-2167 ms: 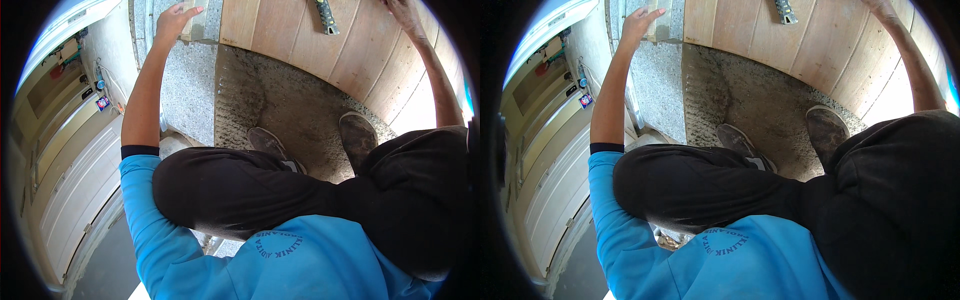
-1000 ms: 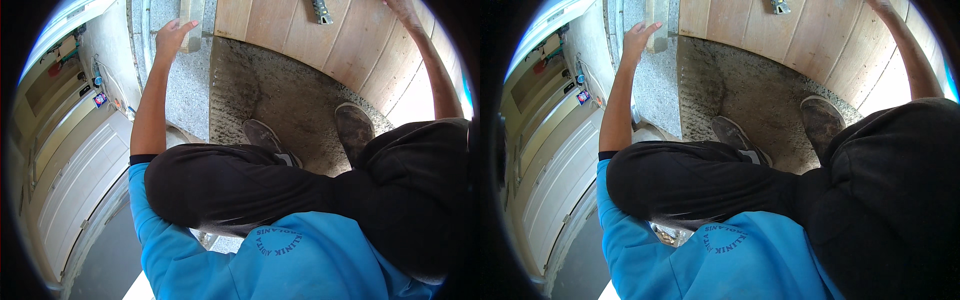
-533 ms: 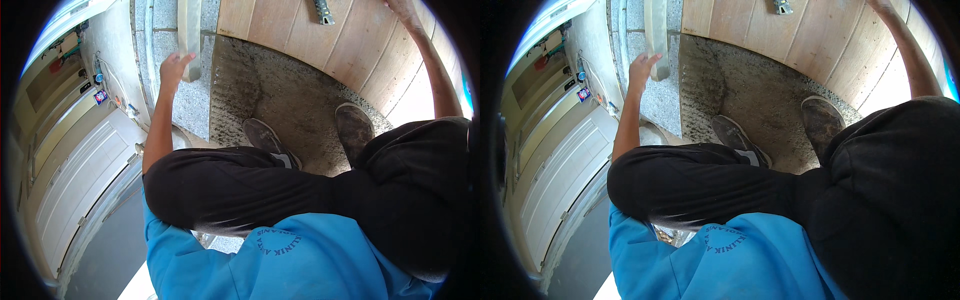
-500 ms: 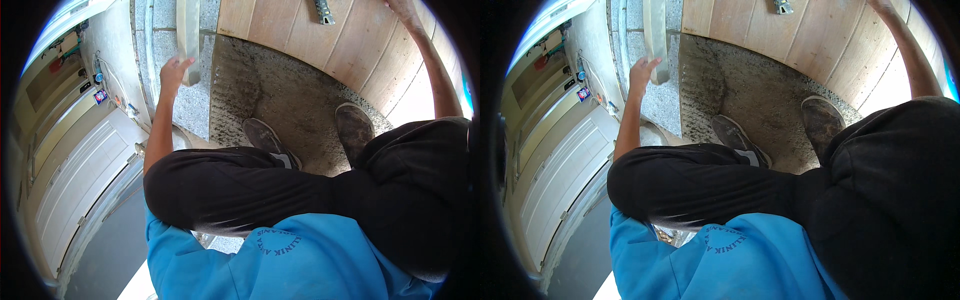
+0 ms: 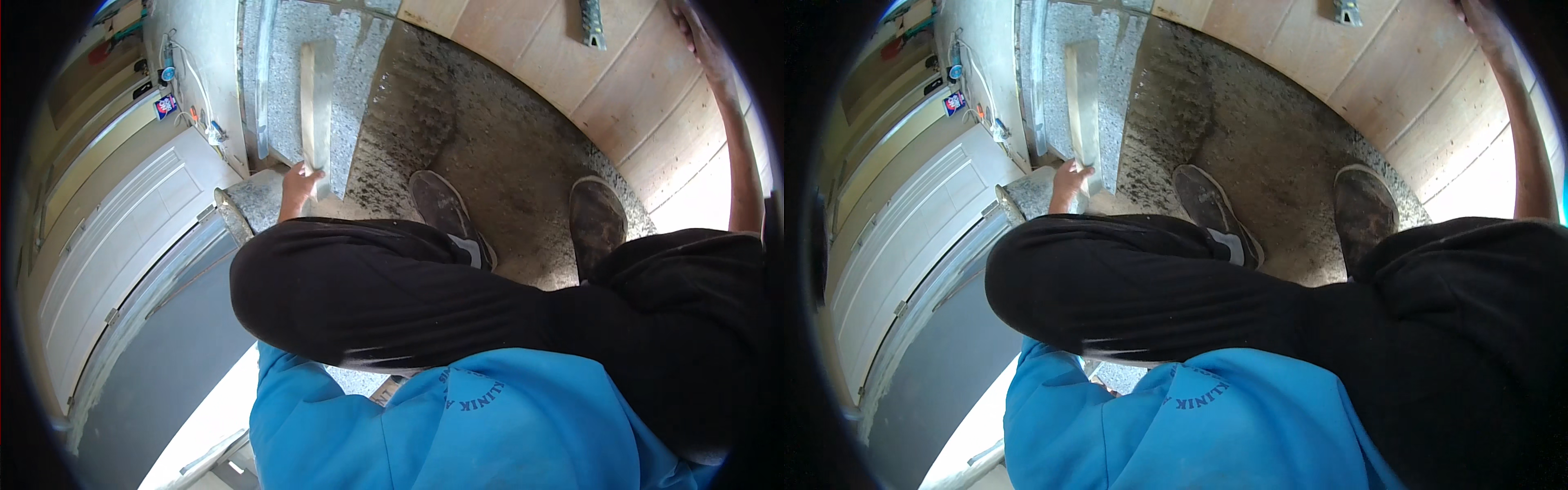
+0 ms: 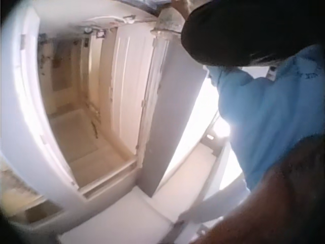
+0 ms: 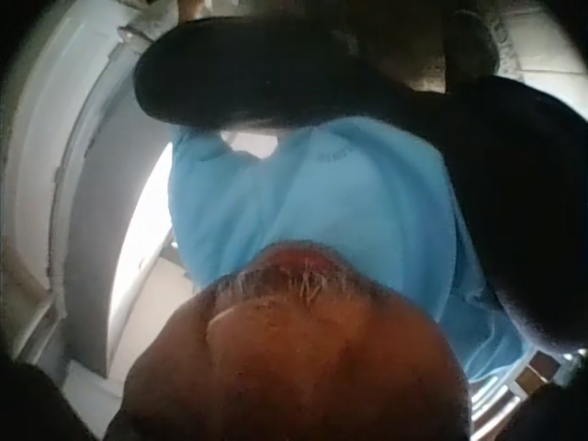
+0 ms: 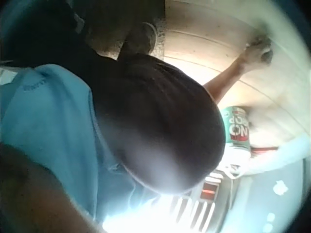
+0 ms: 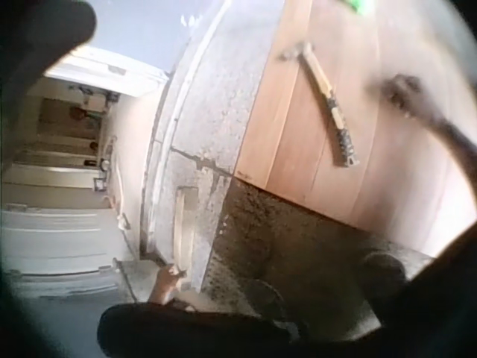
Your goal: Installing floor tiles using mortar, a hammer, and a trowel.
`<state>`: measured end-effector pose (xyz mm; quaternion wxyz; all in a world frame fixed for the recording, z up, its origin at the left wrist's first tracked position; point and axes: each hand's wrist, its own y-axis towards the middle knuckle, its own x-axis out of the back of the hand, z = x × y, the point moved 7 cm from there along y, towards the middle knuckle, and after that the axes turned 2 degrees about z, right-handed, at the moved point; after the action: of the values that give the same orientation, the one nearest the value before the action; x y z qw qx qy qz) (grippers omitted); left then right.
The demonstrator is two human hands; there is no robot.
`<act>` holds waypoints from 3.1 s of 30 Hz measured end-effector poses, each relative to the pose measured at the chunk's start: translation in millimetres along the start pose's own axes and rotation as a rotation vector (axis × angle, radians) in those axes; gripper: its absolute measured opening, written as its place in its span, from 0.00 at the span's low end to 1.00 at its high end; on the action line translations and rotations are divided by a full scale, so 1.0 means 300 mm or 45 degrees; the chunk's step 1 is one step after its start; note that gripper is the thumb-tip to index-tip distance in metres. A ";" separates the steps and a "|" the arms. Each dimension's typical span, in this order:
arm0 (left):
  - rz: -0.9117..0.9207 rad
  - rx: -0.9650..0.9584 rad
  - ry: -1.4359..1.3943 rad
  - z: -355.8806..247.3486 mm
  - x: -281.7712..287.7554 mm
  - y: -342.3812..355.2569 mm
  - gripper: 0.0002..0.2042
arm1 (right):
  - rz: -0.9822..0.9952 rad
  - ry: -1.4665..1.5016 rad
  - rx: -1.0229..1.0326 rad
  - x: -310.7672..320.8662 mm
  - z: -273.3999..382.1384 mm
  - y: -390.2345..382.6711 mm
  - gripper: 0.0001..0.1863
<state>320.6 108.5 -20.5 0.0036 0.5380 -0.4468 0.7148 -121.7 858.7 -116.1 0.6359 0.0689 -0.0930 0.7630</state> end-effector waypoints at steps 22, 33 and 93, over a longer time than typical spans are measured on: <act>-0.777 -0.049 -0.054 0.040 0.701 0.255 0.30 | -0.016 -0.150 -0.307 0.036 -0.069 0.046 0.19; -0.590 -0.116 -0.151 -0.037 0.765 0.772 0.34 | -0.118 -0.211 -0.315 0.069 -0.095 0.052 0.18; -0.642 -0.653 0.007 -0.732 0.948 1.059 0.30 | -0.203 -0.131 -0.388 0.100 -0.099 0.052 0.17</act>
<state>-121.6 -76.6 -7.5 0.3159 0.6112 -0.4648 0.5573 -142.1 891.7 -139.1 0.6919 0.0177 -0.2342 0.6827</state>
